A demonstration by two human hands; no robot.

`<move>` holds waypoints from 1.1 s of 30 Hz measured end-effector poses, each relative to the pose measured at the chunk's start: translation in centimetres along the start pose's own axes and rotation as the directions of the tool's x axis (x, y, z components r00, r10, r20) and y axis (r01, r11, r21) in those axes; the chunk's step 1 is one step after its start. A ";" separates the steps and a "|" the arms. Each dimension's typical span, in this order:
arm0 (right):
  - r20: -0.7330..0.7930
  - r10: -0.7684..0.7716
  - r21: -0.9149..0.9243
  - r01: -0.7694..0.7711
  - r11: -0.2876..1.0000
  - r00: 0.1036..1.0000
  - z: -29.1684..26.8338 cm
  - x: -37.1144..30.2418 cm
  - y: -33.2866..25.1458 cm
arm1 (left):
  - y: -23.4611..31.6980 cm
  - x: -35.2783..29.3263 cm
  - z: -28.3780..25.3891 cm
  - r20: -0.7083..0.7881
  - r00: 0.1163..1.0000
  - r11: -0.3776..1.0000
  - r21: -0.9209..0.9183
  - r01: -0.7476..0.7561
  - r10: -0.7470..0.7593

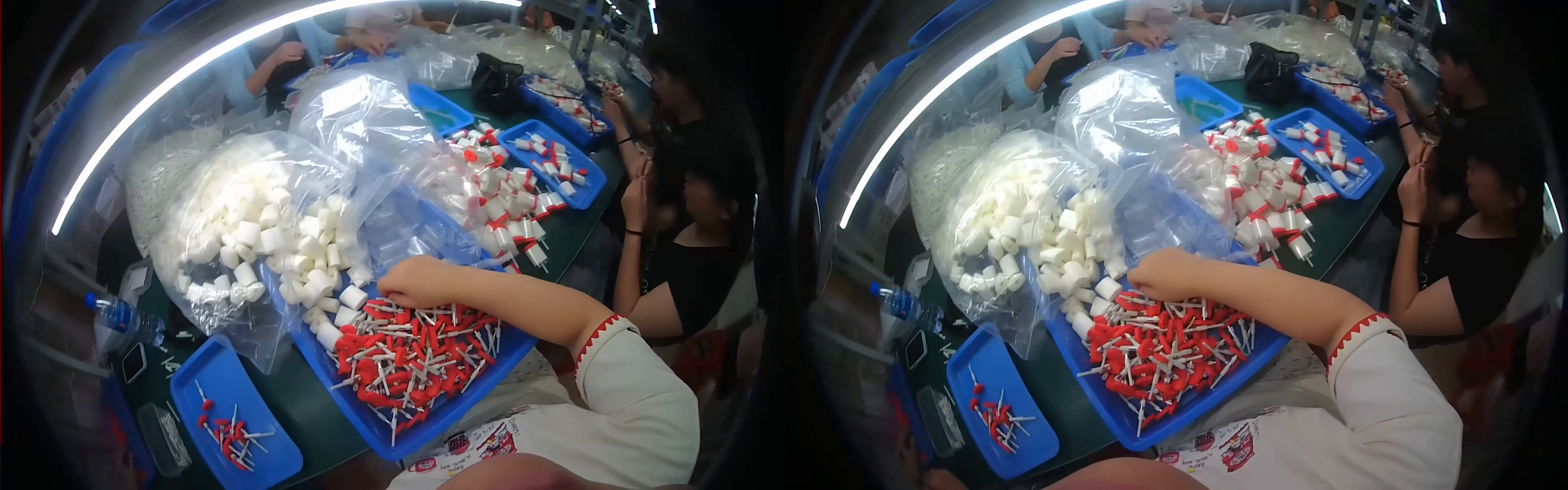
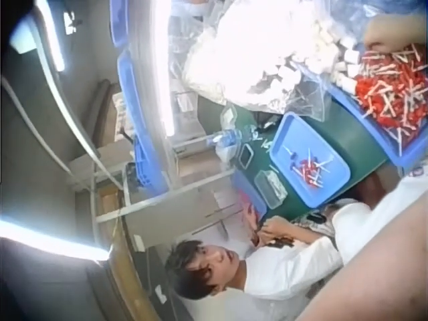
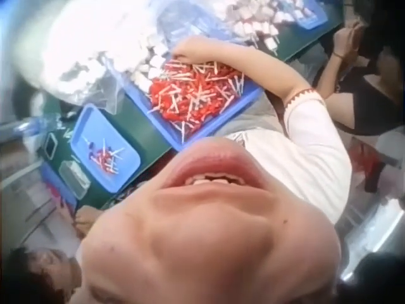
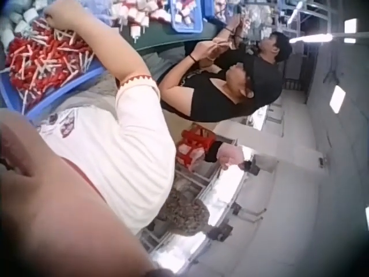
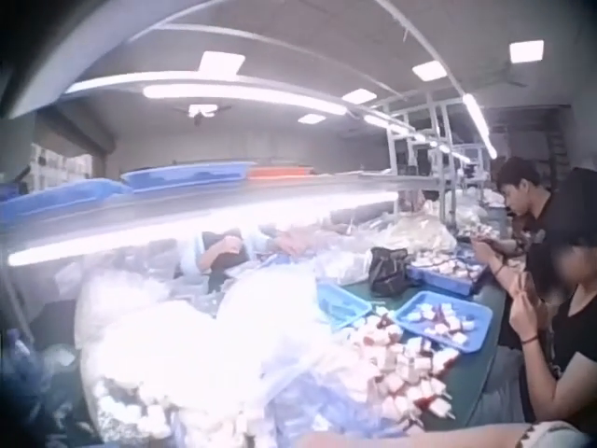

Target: Assembling small red and white plastic components by fitting white plastic caps onto red switch-like bases at a factory workbench.

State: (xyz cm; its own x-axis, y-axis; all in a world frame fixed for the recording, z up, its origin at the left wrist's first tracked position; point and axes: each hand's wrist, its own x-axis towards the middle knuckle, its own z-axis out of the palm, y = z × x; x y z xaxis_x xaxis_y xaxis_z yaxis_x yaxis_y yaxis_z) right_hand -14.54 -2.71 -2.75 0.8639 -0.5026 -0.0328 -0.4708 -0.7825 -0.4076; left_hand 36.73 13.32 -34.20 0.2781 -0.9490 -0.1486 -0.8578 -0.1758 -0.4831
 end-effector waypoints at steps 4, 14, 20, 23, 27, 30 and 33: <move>-0.116 0.008 -0.024 -0.010 1.000 0.993 0.4 -0.2 0.9 | -2.7 -20.1 1.5 0.145 0.980 0.965 -0.207 0.163 -0.135; -0.011 -0.002 0.074 0.003 0.997 1.000 -0.7 0.1 0.8 | 23.8 -37.8 -18.5 0.542 0.822 0.049 -0.829 0.557 -0.174; 0.057 -0.112 0.168 0.101 0.981 0.992 -2.0 -1.3 1.0 | 24.7 -37.9 -23.2 0.557 0.799 0.047 -0.813 0.580 -0.229; 0.132 -0.046 0.180 0.021 0.983 0.990 -2.6 -1.5 0.7 | 22.3 -37.8 -21.4 0.413 0.766 0.069 -0.859 0.508 -0.492; 0.088 -0.056 0.054 0.051 0.997 0.995 -3.2 -2.2 0.1 | 14.1 -33.8 -28.3 0.073 0.526 0.034 -0.981 0.192 -0.847; 0.133 -0.035 0.048 0.029 0.998 0.990 -2.8 -2.4 0.2 | 12.4 -31.5 -35.0 -0.116 0.566 0.192 -0.978 0.077 -0.816; 0.146 -0.073 0.039 0.068 0.997 0.987 -2.3 -2.3 0.9 | 11.3 -28.2 -40.8 -0.407 0.636 0.455 -0.885 -0.097 -0.656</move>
State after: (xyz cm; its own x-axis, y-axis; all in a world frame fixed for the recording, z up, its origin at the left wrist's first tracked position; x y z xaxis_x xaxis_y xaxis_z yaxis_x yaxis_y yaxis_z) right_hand -17.34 -3.10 -0.92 0.9127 -0.3853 -0.1363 -0.4039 -0.7999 -0.4438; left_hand 1.52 27.44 -0.31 0.5634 -0.5948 0.5734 -0.8001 -0.2200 0.5580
